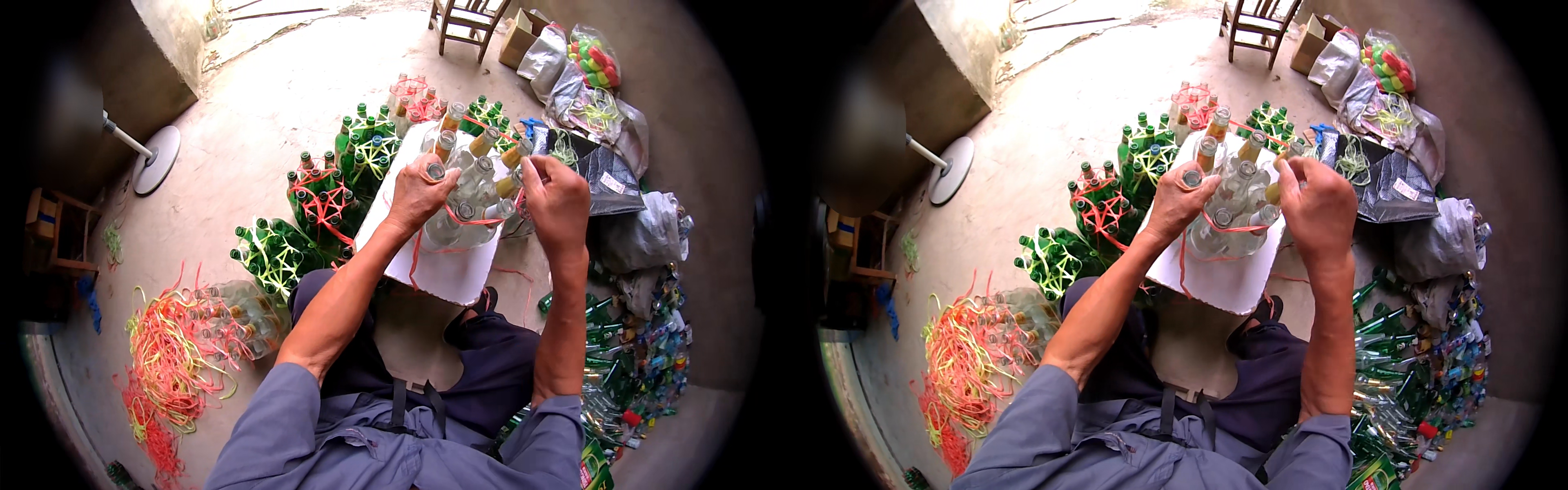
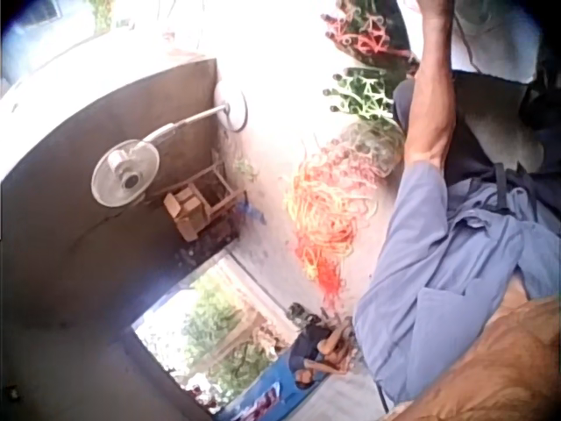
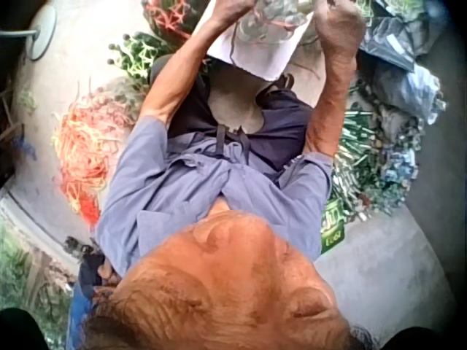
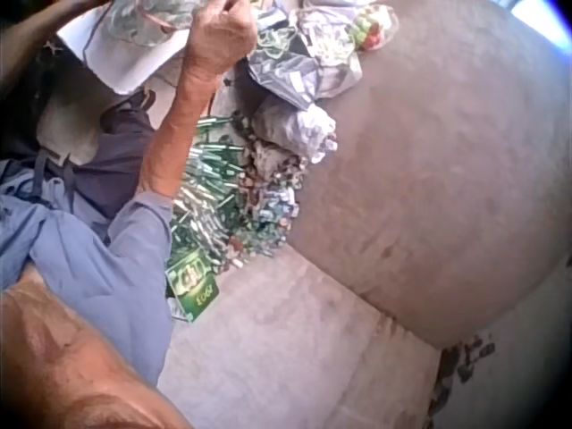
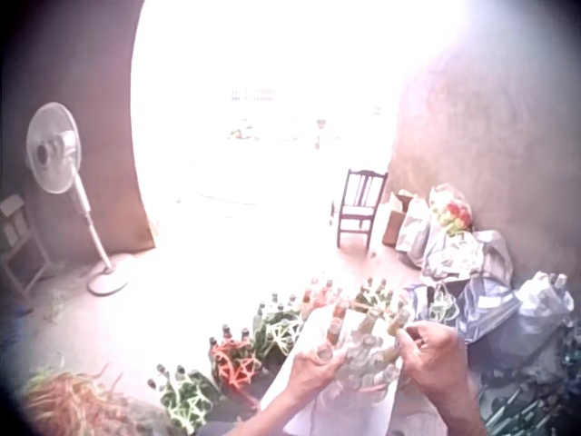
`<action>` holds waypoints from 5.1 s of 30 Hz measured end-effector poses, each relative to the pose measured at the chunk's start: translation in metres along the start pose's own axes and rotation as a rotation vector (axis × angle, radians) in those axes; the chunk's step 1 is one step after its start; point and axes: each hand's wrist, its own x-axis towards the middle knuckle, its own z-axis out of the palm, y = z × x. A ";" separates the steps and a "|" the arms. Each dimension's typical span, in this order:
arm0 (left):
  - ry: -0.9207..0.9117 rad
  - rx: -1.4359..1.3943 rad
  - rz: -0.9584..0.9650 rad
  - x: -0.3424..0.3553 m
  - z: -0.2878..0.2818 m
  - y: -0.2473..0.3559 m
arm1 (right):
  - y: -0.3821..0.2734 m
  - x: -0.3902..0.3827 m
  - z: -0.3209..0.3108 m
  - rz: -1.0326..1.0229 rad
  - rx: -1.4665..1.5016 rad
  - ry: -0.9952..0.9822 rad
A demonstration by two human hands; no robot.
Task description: The person sits on the floor and bundles clear glass bottles together using red plastic string. They arrange the bottles on a white cardboard base, wrap the string around the necks and bodies of the bottles, and tie knots to secure the bundle.
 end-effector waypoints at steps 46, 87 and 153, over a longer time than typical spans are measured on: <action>-0.014 -0.046 -0.015 -0.002 0.000 0.003 | 0.053 0.089 0.079 -0.255 -0.460 -0.471; -0.086 -0.064 -0.053 -0.002 -0.003 0.002 | 0.050 0.088 0.068 -0.075 -0.481 -0.386; -0.153 -0.188 -0.124 0.006 -0.013 -0.006 | 0.142 -0.290 -0.033 0.686 0.222 0.012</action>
